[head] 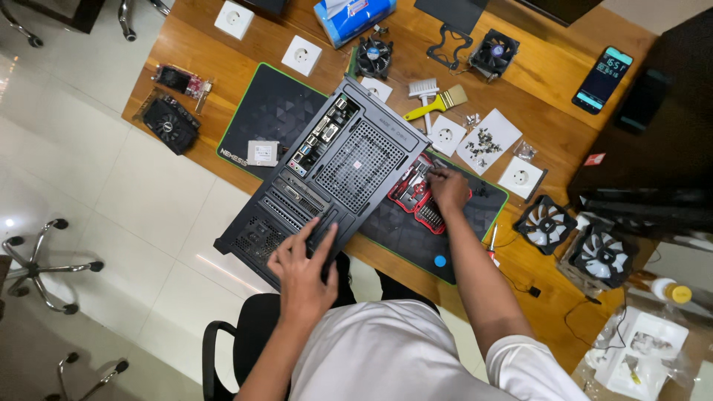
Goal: The person works on the back panel of a desktop computer case, using a screwdriver to remove and install screws. They handle a cooling fan and various small parts on the desk while securing components inside the case.
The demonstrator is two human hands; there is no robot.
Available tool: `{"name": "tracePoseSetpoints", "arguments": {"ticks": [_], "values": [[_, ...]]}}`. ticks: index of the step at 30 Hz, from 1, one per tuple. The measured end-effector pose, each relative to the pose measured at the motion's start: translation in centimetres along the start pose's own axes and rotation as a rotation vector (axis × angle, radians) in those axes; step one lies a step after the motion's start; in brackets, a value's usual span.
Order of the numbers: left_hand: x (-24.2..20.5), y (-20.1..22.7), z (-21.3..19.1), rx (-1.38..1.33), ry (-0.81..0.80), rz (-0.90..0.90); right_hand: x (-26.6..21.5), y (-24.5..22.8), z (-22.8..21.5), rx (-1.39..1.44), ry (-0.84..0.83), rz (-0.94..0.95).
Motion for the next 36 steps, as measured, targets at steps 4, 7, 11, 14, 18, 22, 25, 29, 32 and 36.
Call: {"name": "tracePoseSetpoints", "arguments": {"ticks": [4, 7, 11, 14, 18, 22, 25, 29, 32, 36], "values": [[-1.2, 3.8, 0.5, -0.123, 0.137, 0.123, -0.7, -1.1, -0.4, 0.065, 0.043, -0.003], [-2.1, 6.0, 3.8, -0.621, -0.016, 0.128, -0.1, -0.1, 0.5, 0.123, 0.089, -0.010], [-1.9, 6.4, 12.2, -1.157, -0.561, -0.348, 0.6, 1.2, 1.7, 0.165, 0.131, -0.026], [0.0, 7.6, 13.0, -1.576, -0.668, -0.614, 1.3, 3.0, 3.2, 0.146, 0.136, -0.029], [2.0, 7.9, 15.9, -2.087, -0.502, -0.790, 2.1, 4.6, 4.6, 0.227, 0.206, -0.048], [2.5, 7.1, 17.6, -2.176, -0.414, -0.906, 1.2, 3.6, 4.0, 0.346, 0.258, -0.092], [2.3, 7.4, 16.7, -2.198, -0.377, -0.955, 0.2, 3.6, 3.4, 0.486, 0.284, -0.097], [2.0, 7.2, 17.1, -2.213, -0.319, -0.948, 0.3, 4.8, 4.1, 0.693, 0.288, -0.124], [2.0, 7.3, 16.7, -2.241, -0.304, -0.924, -2.0, 2.6, 1.8, 0.754, 0.298, -0.134], [2.1, 6.8, 19.8, -2.266, -0.300, -0.891, -6.2, -2.0, -3.0, 0.841, 0.326, -0.128]]}}
Point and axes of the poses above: each hand's wrist, its own x-axis towards the middle knuckle, its own z-axis out of the palm, y = z × x, the point moved 3 cm from there along x, towards the middle knuckle, and after that the axes turned 15 degrees about -z, right-handed, at the moved point
